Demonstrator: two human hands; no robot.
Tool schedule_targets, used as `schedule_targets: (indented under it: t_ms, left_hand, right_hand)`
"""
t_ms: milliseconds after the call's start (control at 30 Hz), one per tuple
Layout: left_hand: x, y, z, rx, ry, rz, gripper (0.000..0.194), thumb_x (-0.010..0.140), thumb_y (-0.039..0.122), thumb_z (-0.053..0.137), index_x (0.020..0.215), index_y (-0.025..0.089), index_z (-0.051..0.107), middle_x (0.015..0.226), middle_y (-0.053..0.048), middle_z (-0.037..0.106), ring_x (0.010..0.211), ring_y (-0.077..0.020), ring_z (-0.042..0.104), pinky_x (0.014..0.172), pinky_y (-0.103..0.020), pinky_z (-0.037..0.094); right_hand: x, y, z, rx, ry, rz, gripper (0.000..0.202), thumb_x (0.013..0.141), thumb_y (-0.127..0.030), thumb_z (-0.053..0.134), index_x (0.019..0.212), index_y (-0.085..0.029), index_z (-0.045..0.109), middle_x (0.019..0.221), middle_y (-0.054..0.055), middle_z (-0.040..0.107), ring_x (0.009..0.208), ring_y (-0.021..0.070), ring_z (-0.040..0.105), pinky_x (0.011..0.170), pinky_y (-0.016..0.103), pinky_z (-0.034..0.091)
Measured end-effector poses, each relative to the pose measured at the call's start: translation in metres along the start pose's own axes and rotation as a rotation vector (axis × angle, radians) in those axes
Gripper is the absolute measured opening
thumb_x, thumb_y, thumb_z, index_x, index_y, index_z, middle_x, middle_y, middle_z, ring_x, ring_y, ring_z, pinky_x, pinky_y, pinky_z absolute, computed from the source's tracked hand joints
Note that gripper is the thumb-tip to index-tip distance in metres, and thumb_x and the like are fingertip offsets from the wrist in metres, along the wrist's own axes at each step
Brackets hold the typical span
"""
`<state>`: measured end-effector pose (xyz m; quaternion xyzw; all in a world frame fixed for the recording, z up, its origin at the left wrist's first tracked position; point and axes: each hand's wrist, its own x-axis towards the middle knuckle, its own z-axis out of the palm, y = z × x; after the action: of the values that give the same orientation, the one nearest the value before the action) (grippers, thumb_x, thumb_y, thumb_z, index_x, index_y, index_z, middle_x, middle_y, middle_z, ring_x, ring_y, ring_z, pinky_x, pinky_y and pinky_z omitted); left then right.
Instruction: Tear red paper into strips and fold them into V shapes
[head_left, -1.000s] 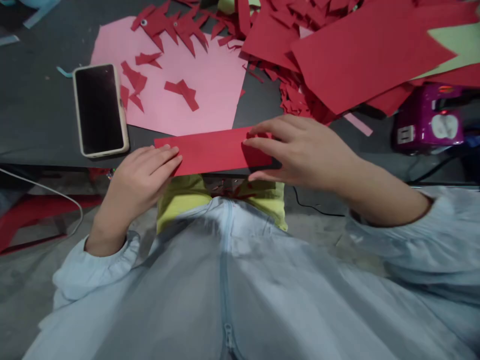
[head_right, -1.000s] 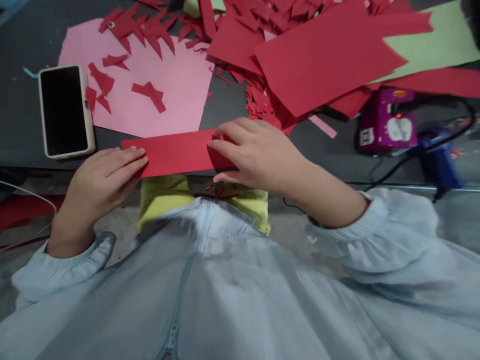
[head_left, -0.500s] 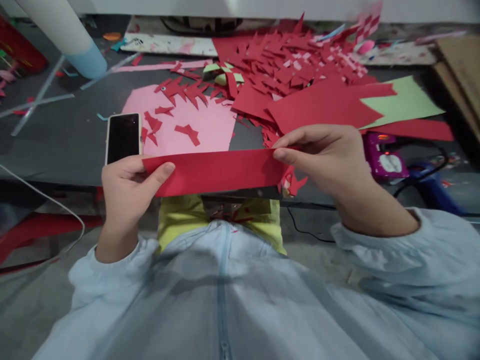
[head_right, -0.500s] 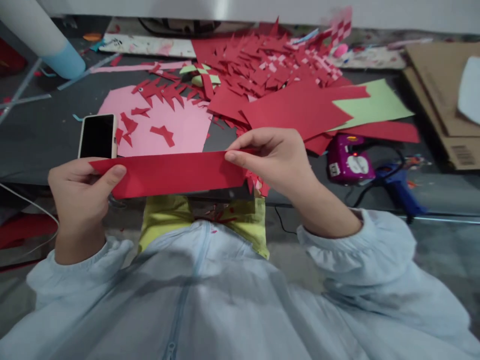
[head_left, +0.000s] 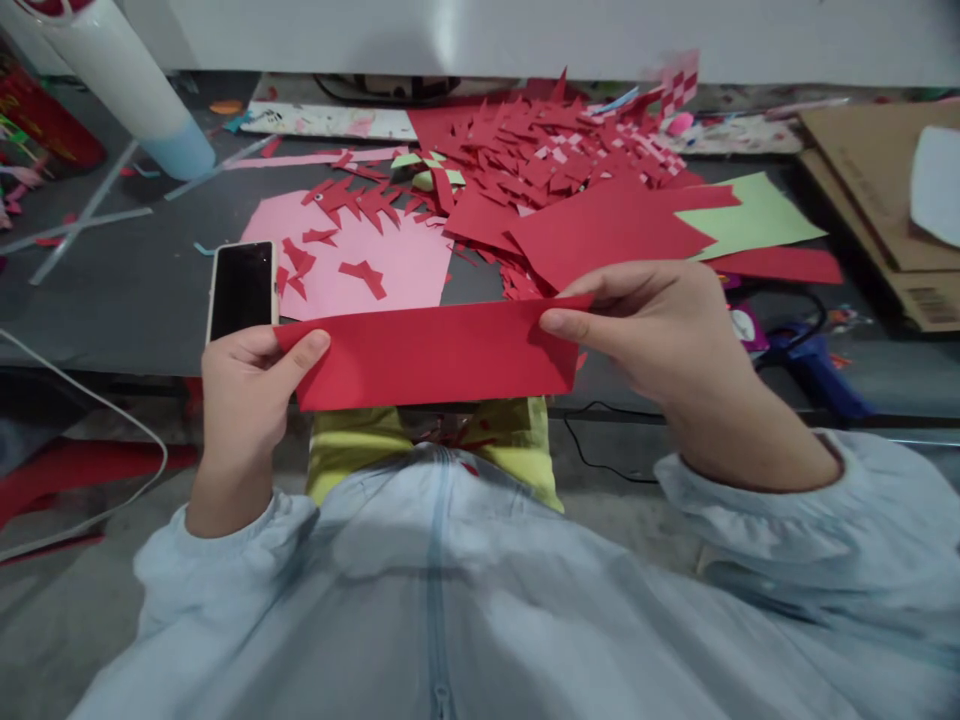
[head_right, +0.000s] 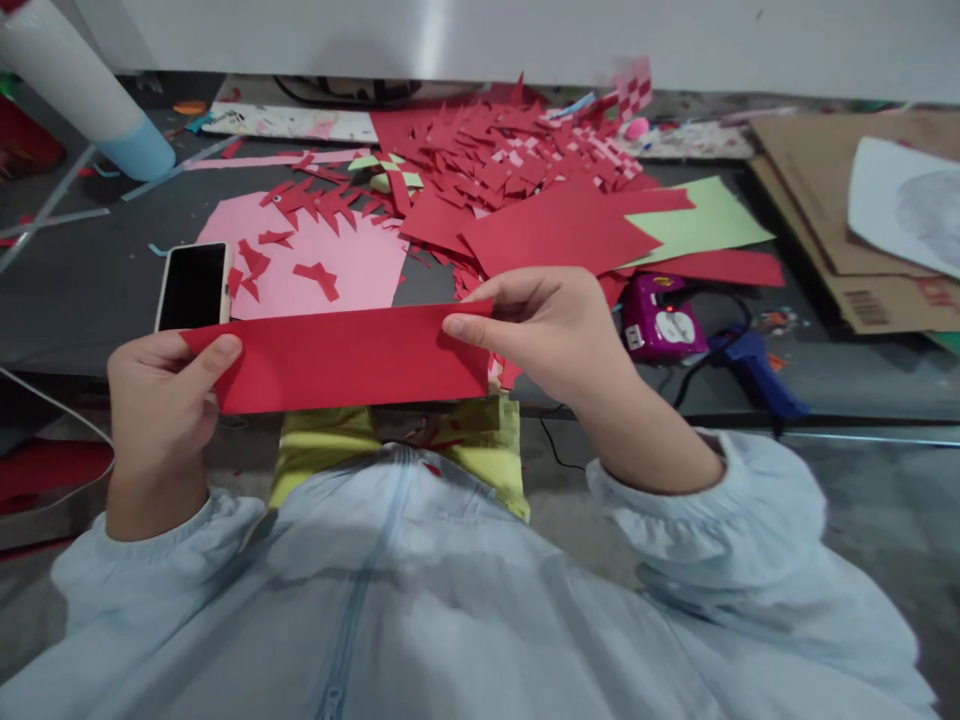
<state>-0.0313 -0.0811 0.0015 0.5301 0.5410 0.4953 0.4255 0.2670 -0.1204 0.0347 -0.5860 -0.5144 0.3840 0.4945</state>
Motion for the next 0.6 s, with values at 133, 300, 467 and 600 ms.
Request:
schedule_targets:
  t_ms: [133,300,467,600]
  left_hand:
    - [-0.007,0.003,0.003,-0.039,-0.058,-0.023,0.026,0.067,0.046,0.084,0.077,0.023,0.077,0.075,-0.002,0.075,0.064,-0.0163,0.068,0.059,-0.031,0.06]
    - [-0.016,0.008,0.008,-0.002,-0.121,-0.025,0.029,0.072,0.049,0.079,0.073,0.021,0.074,0.067,0.0,0.069,0.058,-0.0146,0.062,0.052,-0.028,0.053]
    - [-0.017,0.016,0.012,0.111,-0.172,0.052,0.047,0.074,0.054,0.075,0.051,0.019,0.055,0.049,0.004,0.045,0.046,-0.0098,0.042,0.043,-0.025,0.031]
    - [-0.011,0.018,0.016,0.338,-0.187,0.162,0.055,0.082,0.05,0.067,0.048,0.02,0.036,0.048,0.005,0.03,0.046,-0.0086,0.03,0.045,-0.027,0.022]
  right_hand:
    - [0.0,0.003,-0.003,-0.021,0.057,0.049,0.013,0.055,-0.024,0.085,0.061,-0.019,0.074,0.057,0.001,0.07,0.052,0.0146,0.064,0.05,0.025,0.055]
    - [0.0,0.011,-0.008,0.027,0.099,0.146,0.018,0.047,-0.025,0.087,0.057,-0.02,0.073,0.056,0.003,0.069,0.049,0.0149,0.062,0.045,0.025,0.051]
    - [-0.001,0.015,-0.012,-0.012,0.126,0.203,0.021,0.042,-0.027,0.088,0.054,-0.02,0.072,0.053,0.004,0.067,0.045,0.0138,0.057,0.039,0.024,0.045]
    - [0.003,0.022,-0.013,-0.121,0.076,0.204,0.026,0.047,-0.035,0.087,0.06,-0.019,0.072,0.055,0.004,0.067,0.046,0.0143,0.056,0.039,0.026,0.043]
